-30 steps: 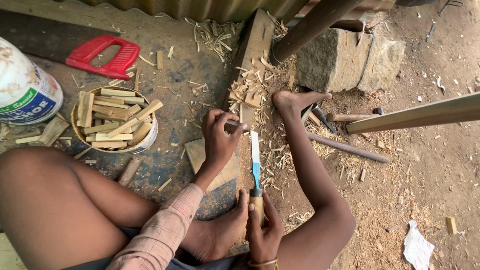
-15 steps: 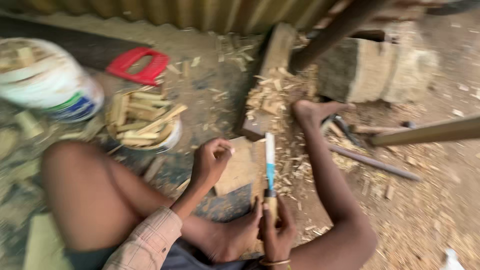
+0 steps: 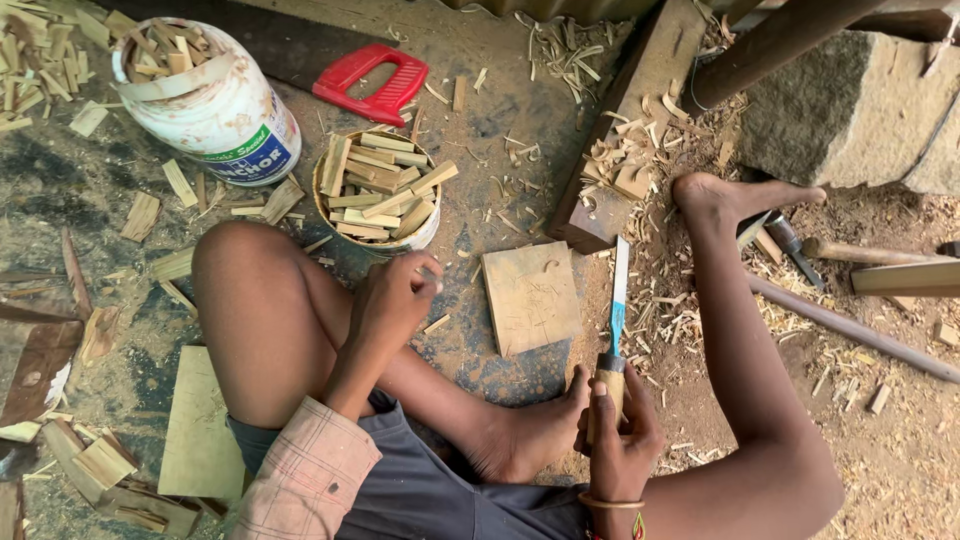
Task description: The person sits on the ground and uses a chisel and a wooden mallet to carve small rectangular pieces of wood. They repeatedly strike the chisel to shape the wood and place the finished pieces into a nearby container.
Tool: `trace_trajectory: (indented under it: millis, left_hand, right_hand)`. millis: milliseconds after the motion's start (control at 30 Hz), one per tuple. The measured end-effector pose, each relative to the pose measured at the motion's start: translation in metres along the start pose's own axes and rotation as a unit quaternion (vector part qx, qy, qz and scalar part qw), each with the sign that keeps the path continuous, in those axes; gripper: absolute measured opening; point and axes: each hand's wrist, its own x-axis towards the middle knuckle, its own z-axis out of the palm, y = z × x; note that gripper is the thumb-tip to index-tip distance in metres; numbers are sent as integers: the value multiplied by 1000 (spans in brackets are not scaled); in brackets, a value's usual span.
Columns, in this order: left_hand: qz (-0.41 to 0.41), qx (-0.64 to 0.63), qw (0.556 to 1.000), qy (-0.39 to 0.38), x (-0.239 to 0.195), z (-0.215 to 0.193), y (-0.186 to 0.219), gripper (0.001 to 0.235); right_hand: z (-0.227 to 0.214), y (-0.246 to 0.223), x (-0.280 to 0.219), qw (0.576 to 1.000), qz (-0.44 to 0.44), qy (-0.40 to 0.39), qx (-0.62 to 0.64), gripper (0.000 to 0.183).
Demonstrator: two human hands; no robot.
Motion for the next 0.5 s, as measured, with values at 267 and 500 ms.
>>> trace_trajectory:
  millis: [267, 500]
  left_hand:
    - [109, -74, 985, 114, -13, -35, 12, 9]
    - [101, -161, 944, 270, -13, -47, 8, 8]
  right_hand:
    - [1, -11, -3, 997, 51, -15, 49, 55]
    - [-2, 10, 7, 997, -43, -30, 48, 52]
